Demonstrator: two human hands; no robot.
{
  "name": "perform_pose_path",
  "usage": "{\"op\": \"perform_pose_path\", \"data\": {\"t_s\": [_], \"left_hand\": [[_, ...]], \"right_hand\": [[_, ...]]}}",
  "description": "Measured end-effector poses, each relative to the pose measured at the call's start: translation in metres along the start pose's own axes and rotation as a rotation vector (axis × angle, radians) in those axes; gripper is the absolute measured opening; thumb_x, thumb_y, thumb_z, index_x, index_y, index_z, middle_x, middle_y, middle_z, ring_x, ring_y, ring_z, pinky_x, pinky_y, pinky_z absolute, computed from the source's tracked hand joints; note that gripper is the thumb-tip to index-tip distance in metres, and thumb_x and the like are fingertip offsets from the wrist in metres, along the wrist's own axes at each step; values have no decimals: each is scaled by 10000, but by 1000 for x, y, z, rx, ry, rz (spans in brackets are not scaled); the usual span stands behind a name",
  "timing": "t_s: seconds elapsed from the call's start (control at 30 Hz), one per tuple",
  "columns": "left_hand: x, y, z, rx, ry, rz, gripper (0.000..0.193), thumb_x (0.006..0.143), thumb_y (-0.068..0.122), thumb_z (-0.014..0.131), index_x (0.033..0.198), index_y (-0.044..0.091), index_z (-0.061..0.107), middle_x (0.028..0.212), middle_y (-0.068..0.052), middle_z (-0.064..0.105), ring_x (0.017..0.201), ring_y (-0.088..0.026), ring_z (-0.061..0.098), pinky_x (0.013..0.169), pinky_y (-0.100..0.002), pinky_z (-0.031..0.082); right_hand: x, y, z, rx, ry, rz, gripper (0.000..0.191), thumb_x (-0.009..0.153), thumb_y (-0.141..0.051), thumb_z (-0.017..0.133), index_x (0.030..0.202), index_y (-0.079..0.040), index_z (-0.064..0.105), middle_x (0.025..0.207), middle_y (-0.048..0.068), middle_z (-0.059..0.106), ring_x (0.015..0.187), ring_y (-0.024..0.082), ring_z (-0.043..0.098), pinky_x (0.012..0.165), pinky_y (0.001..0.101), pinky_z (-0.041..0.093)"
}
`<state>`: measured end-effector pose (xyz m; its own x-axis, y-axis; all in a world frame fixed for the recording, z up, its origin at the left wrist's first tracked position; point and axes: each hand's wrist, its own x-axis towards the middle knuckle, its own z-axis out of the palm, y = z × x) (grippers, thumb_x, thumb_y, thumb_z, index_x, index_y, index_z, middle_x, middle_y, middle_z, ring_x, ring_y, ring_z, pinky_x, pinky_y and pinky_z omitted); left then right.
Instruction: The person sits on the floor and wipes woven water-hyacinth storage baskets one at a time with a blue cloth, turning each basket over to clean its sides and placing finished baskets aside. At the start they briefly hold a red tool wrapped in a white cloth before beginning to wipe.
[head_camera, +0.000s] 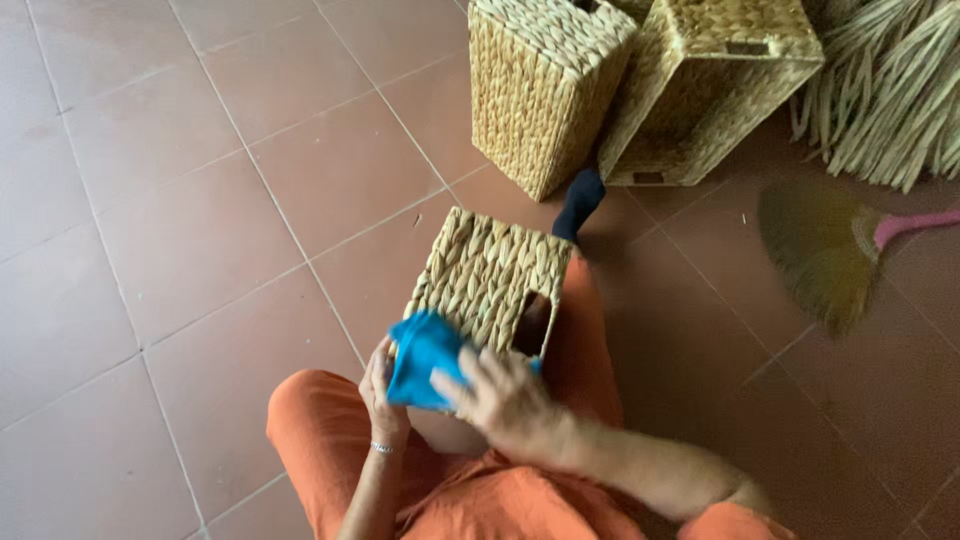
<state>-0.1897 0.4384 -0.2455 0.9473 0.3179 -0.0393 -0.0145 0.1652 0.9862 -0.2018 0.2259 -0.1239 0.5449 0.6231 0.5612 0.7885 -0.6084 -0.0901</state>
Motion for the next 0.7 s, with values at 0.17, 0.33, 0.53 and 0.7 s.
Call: {"op": "perform_pose_path", "data": {"t_s": [0.17, 0.33, 0.53, 0.7], "left_hand": [[-3, 5, 4, 88, 8, -41, 535, 1107, 364, 418, 1414, 6, 669, 780, 24, 387, 689, -94, 347, 620, -245, 315], [1, 7, 6, 69, -86, 137, 491, 1118, 351, 399, 1346, -13, 638, 982, 79, 543, 863, -50, 464, 794, -210, 396], [19, 17, -17, 65, -61, 78, 509, 1109, 319, 418, 1354, -46, 675, 1015, -46, 548, 904, -118, 490, 819, -254, 405], [39, 22, -14, -207, -33, 21, 491, 1036, 312, 453, 1298, -64, 629, 1230, -129, 692, 1109, -179, 653, 1009, -309, 507]], "right_hand": [[33, 128, 25, -377, 21, 286, 120, 1033, -179, 640, 1151, -159, 629, 848, 88, 568, 776, 257, 583, 572, 361, 523], [34, 201, 35, -323, -51, 621, 432, 929, -117, 668, 1356, -164, 624, 1093, 199, 597, 975, 369, 605, 675, 466, 553], [2, 237, 15, 891, 185, 964, 371, 1006, -185, 705, 1354, -60, 671, 1140, 53, 715, 984, 145, 640, 876, 308, 554], [-13, 224, 23, 1016, 182, 1064, 392, 1009, -198, 668, 1373, -54, 639, 1112, 14, 689, 950, 96, 613, 835, 259, 515]]}}
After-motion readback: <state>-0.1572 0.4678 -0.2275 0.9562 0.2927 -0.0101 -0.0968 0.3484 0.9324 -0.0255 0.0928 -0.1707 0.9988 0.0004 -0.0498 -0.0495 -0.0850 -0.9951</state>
